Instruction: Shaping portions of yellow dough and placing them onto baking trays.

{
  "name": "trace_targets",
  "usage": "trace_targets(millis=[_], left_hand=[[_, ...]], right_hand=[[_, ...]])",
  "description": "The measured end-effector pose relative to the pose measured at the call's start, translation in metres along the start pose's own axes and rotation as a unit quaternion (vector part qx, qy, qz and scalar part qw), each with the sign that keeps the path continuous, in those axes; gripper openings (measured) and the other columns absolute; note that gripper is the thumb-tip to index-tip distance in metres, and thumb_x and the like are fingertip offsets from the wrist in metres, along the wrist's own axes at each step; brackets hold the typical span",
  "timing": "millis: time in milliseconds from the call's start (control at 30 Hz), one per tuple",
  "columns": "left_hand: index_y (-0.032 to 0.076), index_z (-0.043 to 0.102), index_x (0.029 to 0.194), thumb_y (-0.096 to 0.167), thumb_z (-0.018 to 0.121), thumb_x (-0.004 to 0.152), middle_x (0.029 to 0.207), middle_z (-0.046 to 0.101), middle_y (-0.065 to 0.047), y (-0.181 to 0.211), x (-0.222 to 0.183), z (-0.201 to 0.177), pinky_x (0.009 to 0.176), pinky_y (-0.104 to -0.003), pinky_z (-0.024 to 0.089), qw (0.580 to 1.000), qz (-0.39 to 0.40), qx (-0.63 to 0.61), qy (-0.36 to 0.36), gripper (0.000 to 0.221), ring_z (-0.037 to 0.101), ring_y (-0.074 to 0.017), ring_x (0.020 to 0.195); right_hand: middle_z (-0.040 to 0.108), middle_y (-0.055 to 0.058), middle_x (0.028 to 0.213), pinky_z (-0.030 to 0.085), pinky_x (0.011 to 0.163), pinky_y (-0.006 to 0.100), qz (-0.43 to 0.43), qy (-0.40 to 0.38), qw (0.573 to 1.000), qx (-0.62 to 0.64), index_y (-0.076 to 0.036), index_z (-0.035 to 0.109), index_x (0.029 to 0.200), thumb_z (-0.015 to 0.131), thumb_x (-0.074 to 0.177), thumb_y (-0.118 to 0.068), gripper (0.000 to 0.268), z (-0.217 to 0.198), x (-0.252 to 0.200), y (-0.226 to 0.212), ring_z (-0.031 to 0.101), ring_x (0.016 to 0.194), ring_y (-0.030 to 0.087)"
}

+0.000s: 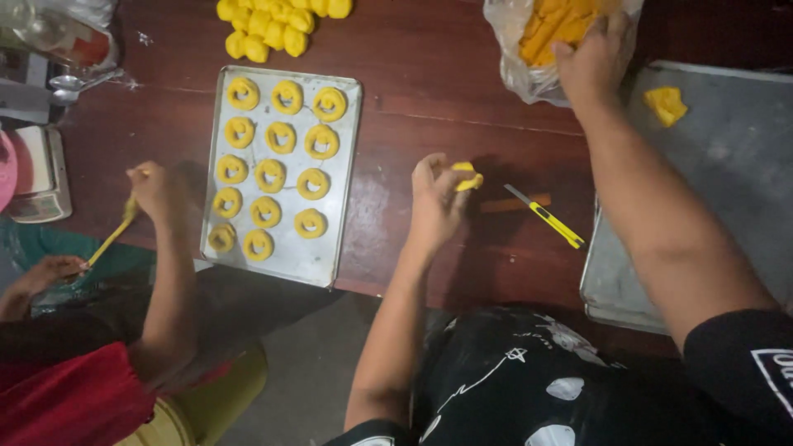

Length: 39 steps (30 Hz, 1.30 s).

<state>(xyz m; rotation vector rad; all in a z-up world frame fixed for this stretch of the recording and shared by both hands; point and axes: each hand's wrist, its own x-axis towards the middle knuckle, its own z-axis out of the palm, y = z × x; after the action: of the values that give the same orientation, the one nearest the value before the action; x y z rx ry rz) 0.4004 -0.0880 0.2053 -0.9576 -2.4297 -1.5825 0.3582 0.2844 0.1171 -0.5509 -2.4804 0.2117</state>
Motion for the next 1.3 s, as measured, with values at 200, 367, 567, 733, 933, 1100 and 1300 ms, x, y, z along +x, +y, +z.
trace_targets(millis=[200, 367, 567, 733, 933, 1100, 1300], left_hand=[[0.003, 0.073, 0.111, 0.009, 0.069, 0.095, 0.102, 0.073, -0.013, -0.019, -0.021, 0.012, 0.085, -0.032, 0.057, 0.962, -0.206, -0.164, -0.069, 0.018, 0.071, -0.0223, 0.095], [-0.002, 0.072, 0.115, 0.014, 0.067, 0.098, 0.099, 0.075, -0.006, -0.036, -0.041, 0.022, 0.081, -0.027, 0.059, 0.902, -0.302, -0.306, -0.046, 0.024, 0.071, -0.0111, 0.09], [-0.003, 0.072, 0.112, 0.015, 0.066, 0.096, 0.097, 0.076, -0.008, -0.061, -0.068, 0.027, 0.078, -0.029, 0.058, 0.873, -0.385, -0.301, 0.008, 0.025, 0.071, -0.0136, 0.086], [-0.004, 0.065, 0.118, 0.013, 0.064, 0.099, 0.104, 0.072, -0.01, -0.06, -0.073, 0.036, 0.081, -0.034, 0.061, 0.765, -0.449, -0.46, 0.025, 0.026, 0.07, -0.0188, 0.09], [-0.003, 0.063, 0.121, 0.012, 0.063, 0.098, 0.106, 0.072, -0.011, -0.062, -0.062, 0.06, 0.081, -0.034, 0.062, 0.753, -0.441, -0.488, 0.014, 0.027, 0.072, -0.0192, 0.091], [-0.005, 0.065, 0.121, 0.012, 0.064, 0.1, 0.105, 0.073, -0.011, -0.056, -0.048, 0.078, 0.081, -0.033, 0.06, 0.785, -0.41, -0.465, -0.017, 0.027, 0.071, -0.0189, 0.09], [-0.005, 0.066, 0.12, 0.011, 0.065, 0.099, 0.103, 0.073, -0.011, -0.069, -0.049, 0.08, 0.079, -0.032, 0.059, 0.784, -0.42, -0.456, -0.012, 0.026, 0.07, -0.0181, 0.087]], right_hand=[[0.058, 0.026, 0.138, 0.047, 0.106, 0.052, 0.001, -0.063, 0.996, -0.064, 0.013, 0.067, 0.118, 0.076, 0.099, -0.012, 0.033, 0.01, 0.005, 0.005, 0.055, 0.125, 0.041], [0.066, 0.022, 0.128, 0.056, 0.093, 0.046, -0.007, -0.082, 0.994, -0.066, 0.006, 0.07, 0.109, 0.071, 0.099, -0.003, 0.014, 0.016, 0.012, 0.024, 0.065, 0.111, 0.034], [0.071, 0.018, 0.115, 0.061, 0.082, 0.036, 0.051, -0.075, 0.994, 0.063, 0.0, 0.071, 0.117, 0.074, 0.093, -0.001, 0.025, 0.012, 0.012, 0.043, 0.073, 0.1, 0.028], [0.076, 0.009, 0.089, 0.065, 0.069, 0.033, 0.098, -0.031, 0.982, 0.158, -0.001, 0.074, 0.103, 0.076, 0.092, 0.0, 0.011, 0.002, 0.018, 0.066, 0.077, 0.078, 0.021], [0.077, 0.009, 0.103, 0.064, 0.077, 0.034, 0.122, 0.004, 0.969, 0.213, -0.003, 0.076, 0.112, 0.07, 0.098, 0.0, 0.016, -0.011, 0.004, 0.079, 0.077, 0.089, 0.022], [0.068, 0.019, 0.133, 0.058, 0.1, 0.039, -0.006, -0.039, 0.995, 0.091, 0.003, 0.071, 0.126, 0.06, 0.103, 0.008, 0.026, -0.008, 0.001, 0.063, 0.069, 0.118, 0.03], [0.056, 0.028, 0.145, 0.053, 0.106, 0.044, -0.084, -0.094, 0.992, 0.006, 0.012, 0.061, 0.131, 0.071, 0.099, -0.001, 0.035, -0.024, 0.001, 0.026, 0.062, 0.124, 0.041]])
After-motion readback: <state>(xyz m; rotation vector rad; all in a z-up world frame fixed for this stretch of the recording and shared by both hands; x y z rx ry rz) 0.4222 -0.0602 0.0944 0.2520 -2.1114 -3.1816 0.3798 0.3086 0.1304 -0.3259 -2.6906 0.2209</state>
